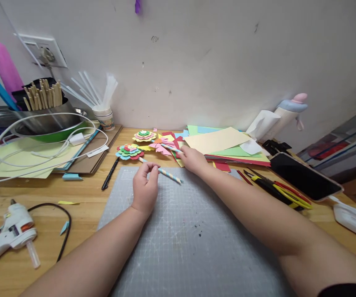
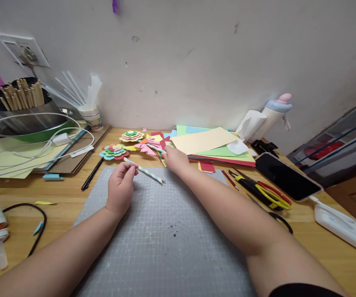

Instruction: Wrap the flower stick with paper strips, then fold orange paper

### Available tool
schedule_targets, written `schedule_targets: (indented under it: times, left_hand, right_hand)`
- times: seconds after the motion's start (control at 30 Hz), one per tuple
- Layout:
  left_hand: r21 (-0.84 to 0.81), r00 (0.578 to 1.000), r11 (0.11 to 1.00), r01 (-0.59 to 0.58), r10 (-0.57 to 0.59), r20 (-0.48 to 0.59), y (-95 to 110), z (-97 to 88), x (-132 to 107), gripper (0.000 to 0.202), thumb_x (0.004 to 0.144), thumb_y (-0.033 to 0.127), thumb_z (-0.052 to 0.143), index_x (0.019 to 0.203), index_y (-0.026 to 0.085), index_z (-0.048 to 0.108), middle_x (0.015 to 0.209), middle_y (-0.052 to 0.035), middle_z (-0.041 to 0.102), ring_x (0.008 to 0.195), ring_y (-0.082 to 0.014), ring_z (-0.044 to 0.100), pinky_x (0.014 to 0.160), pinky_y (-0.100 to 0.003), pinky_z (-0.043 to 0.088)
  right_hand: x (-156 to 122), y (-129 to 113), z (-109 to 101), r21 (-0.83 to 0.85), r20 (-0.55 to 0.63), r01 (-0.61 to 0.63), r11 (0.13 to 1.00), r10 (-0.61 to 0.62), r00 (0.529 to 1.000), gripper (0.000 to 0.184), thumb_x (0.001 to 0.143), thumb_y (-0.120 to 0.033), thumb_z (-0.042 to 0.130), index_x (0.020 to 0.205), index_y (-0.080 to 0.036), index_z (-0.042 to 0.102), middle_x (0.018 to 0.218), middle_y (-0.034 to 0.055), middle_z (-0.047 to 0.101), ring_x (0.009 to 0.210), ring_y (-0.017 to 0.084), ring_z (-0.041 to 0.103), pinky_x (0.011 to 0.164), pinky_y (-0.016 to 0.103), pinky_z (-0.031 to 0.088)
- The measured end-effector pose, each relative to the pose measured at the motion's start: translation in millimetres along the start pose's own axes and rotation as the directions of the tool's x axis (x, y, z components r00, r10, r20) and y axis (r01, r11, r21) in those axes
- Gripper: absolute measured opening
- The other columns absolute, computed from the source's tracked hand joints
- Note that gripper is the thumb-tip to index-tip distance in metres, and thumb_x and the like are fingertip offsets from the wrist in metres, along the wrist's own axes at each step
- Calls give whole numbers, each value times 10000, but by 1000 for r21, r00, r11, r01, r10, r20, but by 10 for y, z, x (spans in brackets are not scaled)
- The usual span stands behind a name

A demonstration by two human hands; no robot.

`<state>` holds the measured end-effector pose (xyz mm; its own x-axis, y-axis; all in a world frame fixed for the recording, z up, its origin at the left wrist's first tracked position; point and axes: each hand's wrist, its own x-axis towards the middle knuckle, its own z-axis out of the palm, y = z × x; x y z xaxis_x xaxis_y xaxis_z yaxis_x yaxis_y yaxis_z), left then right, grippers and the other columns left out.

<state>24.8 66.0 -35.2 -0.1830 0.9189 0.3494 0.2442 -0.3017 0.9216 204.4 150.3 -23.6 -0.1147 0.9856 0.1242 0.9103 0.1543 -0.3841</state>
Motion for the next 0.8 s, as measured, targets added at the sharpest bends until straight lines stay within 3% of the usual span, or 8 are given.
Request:
schedule_targets:
  times: [0.1,0.27,0.4,0.47,0.53,0.63,0.73,0.8]
  left_hand:
    - [68,999,997,-27,25,22,13,-3,-5,171,863,332,473,843,200,581,802,-14,615,787,-164,590,765,-293,464]
    - [248,989,963,-103,73,128,32,18,-5,184,864,283,445,876,205,612,885,-41,674,878,-200,609,859,-385,444]
    - [392,943,891,-229,103,317,15,52,-35,295,781,229,563,1064,273,635,1230,-54,628,1221,-290,479,1047,-565,221]
    - [434,914,855,-284,105,391,-3,64,-62,319,772,233,578,1082,283,635,1293,-56,594,1293,-307,413,1071,-614,103]
    - [461,893,826,-324,106,438,-17,68,-86,277,777,236,574,1040,280,649,1248,-52,623,1290,-301,419,1077,-625,35]
    - [494,885,797,-348,105,453,-16,65,-91,219,779,235,572,976,275,659,1148,-39,663,1246,-286,452,1078,-616,34]
    - [525,903,781,-338,112,415,29,54,-65,162,801,246,552,923,267,656,1063,-33,677,1177,-279,482,1068,-595,99]
    - [526,920,783,-331,143,365,97,28,-70,139,828,256,524,905,259,639,1013,-33,673,1101,-266,509,1043,-561,183]
  right_hand:
    - [186,-108,121,0,-7,5,1000,-5,1000,295,920,-352,549,1143,-160,572,1123,75,601,934,194,610,803,403,518]
    - [281,-180,204,22,-8,25,999,-25,1000,302,920,-334,553,1170,-166,561,1157,83,591,957,202,609,803,405,525]
    - [301,-183,213,-14,-20,10,1000,-11,1000,306,919,-334,554,1174,-166,559,1160,83,589,961,204,608,807,408,523]
    - [306,-192,219,-50,-29,-3,999,1,1000,309,919,-336,554,1178,-166,557,1162,83,588,962,205,608,808,409,523]
    - [295,-211,226,-93,-33,-10,996,7,999,306,921,-345,548,1169,-167,559,1145,77,593,946,199,609,804,406,520]
    - [218,-256,208,-153,-56,10,988,-18,998,319,926,-377,515,1134,-141,571,1115,125,597,981,247,583,826,432,482]
    - [33,-285,123,-196,-109,65,978,-87,990,361,913,-393,507,1158,-133,558,1176,190,554,1114,331,484,907,474,386]
    - [-155,-268,31,-208,-122,107,972,-134,983,362,910,-399,501,1177,-160,553,1206,180,538,1130,334,461,933,473,345]
